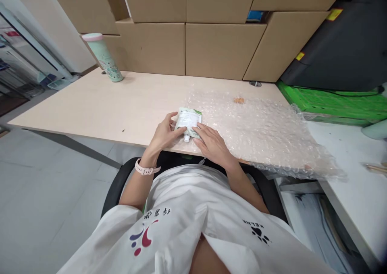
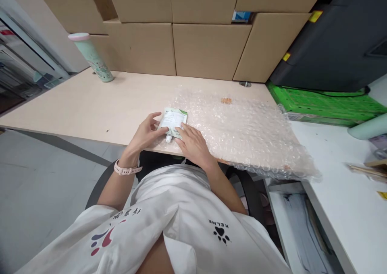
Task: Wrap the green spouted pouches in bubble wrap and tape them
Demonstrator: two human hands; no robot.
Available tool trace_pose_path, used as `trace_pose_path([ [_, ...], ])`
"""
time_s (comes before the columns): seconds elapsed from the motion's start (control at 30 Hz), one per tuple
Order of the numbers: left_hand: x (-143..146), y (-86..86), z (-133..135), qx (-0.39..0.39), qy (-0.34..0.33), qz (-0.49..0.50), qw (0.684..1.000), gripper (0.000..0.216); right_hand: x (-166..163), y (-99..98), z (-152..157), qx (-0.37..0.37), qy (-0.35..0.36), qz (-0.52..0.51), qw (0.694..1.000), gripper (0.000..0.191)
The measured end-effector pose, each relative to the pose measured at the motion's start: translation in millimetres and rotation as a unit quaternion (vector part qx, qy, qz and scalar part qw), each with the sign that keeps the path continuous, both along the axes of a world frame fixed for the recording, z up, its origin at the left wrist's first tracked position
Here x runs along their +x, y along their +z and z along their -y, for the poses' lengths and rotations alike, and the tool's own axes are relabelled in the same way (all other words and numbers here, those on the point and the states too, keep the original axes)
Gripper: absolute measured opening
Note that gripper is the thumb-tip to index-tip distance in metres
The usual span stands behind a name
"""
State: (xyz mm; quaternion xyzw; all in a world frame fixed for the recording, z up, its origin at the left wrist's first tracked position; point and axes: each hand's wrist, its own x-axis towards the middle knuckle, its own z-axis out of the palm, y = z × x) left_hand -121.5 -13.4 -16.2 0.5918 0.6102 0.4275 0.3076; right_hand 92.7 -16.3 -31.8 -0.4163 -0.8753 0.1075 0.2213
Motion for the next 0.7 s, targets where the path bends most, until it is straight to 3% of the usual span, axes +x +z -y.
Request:
trace_pose_path([
  [0.1, -12.0, -2.9, 2.8, 0.019, -0.045, -0.041, 0.998, 0.064, 0.2, -0.8, -0.7, 0.003, 0.004, -0.010, 1.000, 0.044],
  [0.23, -17.8, -1.4, 22.1, 0.111, 0.071, -0.137, 0.982, 0.033, 0.4, -2.0, -0.9, 0.007, 0.009, -0.025, 1.000, 0.041],
  [0.3, -7.3, 1.1, 33.5, 0.135, 0.089, -0.207, 0.965, 0.016, 0.9, -2.3, -0.9, 0.007, 0.011, -0.029, 1.000, 0.041],
  [0.47, 32.3, -2.2, 45.6, 0.112, 0.076, -0.402, 0.906, 0.027, 2.9, -1.3, -0.1, 0.008, 0.011, -0.028, 1.000, 0.040],
  [0.6, 41.5, -12.3, 40.6, 0.098, 0.075, -0.448, 0.886, 0.022, 2.2, -3.6, -1.1, 0.008, 0.017, -0.023, 1.000, 0.040],
  [0.7, 37.0, -9.5, 39.7, 0.098, 0.058, -0.453, 0.884, 0.020, -0.7, -5.7, -3.6, 0.009, 0.020, -0.029, 0.999, 0.038],
])
